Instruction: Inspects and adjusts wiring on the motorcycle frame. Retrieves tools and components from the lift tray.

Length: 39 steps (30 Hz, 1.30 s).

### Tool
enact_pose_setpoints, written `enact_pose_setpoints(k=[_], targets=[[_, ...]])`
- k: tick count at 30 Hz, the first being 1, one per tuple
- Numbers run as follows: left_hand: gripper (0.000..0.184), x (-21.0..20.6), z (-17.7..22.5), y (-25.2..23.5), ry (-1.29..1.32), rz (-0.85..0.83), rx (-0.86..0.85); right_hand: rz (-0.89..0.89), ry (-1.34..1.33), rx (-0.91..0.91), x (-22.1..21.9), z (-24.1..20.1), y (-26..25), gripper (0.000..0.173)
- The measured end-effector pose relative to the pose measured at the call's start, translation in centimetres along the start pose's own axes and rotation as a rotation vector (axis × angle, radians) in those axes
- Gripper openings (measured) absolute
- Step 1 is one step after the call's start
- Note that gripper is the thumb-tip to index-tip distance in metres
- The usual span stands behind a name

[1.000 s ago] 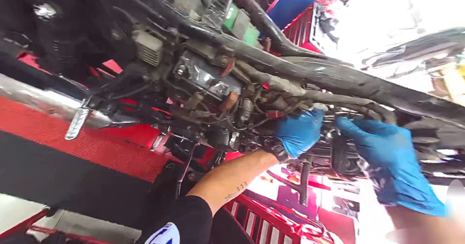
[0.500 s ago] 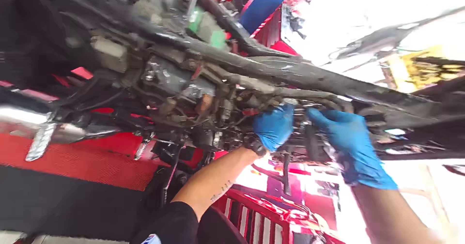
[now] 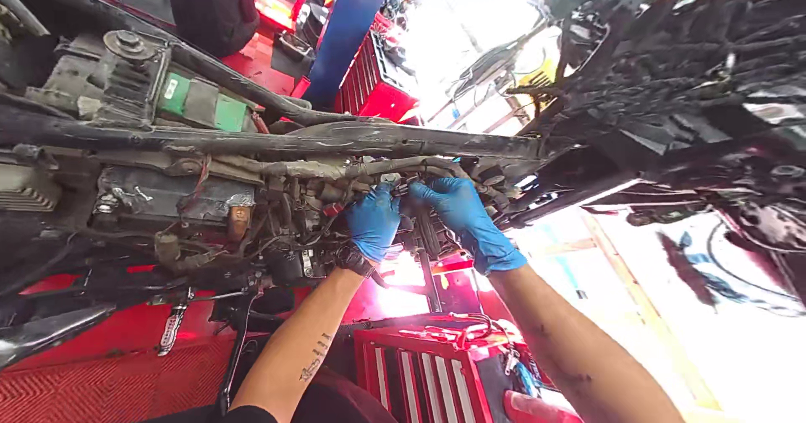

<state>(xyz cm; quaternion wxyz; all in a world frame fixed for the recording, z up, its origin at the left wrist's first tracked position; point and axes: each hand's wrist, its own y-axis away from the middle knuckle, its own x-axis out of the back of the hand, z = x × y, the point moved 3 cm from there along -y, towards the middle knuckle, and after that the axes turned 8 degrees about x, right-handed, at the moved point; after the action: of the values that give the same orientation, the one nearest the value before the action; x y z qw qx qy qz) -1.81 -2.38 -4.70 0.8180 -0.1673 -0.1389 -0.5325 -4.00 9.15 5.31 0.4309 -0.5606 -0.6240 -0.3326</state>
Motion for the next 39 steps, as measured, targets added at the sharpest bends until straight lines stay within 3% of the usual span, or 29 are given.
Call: enact_pose_setpoints(k=[4,8,12,19,22,25,30,39], targets=[[0.034,0.0,-0.1,0.2,-0.011,0.052,-0.049,0.029,0.122,0.14,-0.1,0.1,0.4,0.026],[0.035,0.2,-0.1,0.0,-0.011,-0.005,-0.024,-0.019,0.058,0.034,0.2,0.0,-0.2,0.034],[0.033,-0.2,0.0,0.0,-0.021,0.015,0.011,0.005,0.039,0.137,0.0,0.7,0.2,0.023],[0.034,-0.3,0.1,0.0,-0.048,0.046,0.003,-0.006,-0.148,-0.059,-0.7,-0.2,0.9,0.029],[0.034,-0.1,-0.5,0.1,-0.002,0.057,-0.107,0.114,-0.225,-0.078,0.4,1.8,3.0,0.026],[0.03,0.0,-0.5,0.2,-0.007,0.088,-0.104,0.165,-0.317,-0.159,1.3,5.7,4.1,0.022],[0.032,-0.5,-0.3,0.4,0.007,0.212,-0.12,0.124,-0.149,-0.198,0.0,10.7,3.4,0.034],[0.022,-1.0,0.1,0.4,-0.141,0.318,-0.284,0.039,-0.09,-0.12,-1.1,10.9,1.3,0.034]])
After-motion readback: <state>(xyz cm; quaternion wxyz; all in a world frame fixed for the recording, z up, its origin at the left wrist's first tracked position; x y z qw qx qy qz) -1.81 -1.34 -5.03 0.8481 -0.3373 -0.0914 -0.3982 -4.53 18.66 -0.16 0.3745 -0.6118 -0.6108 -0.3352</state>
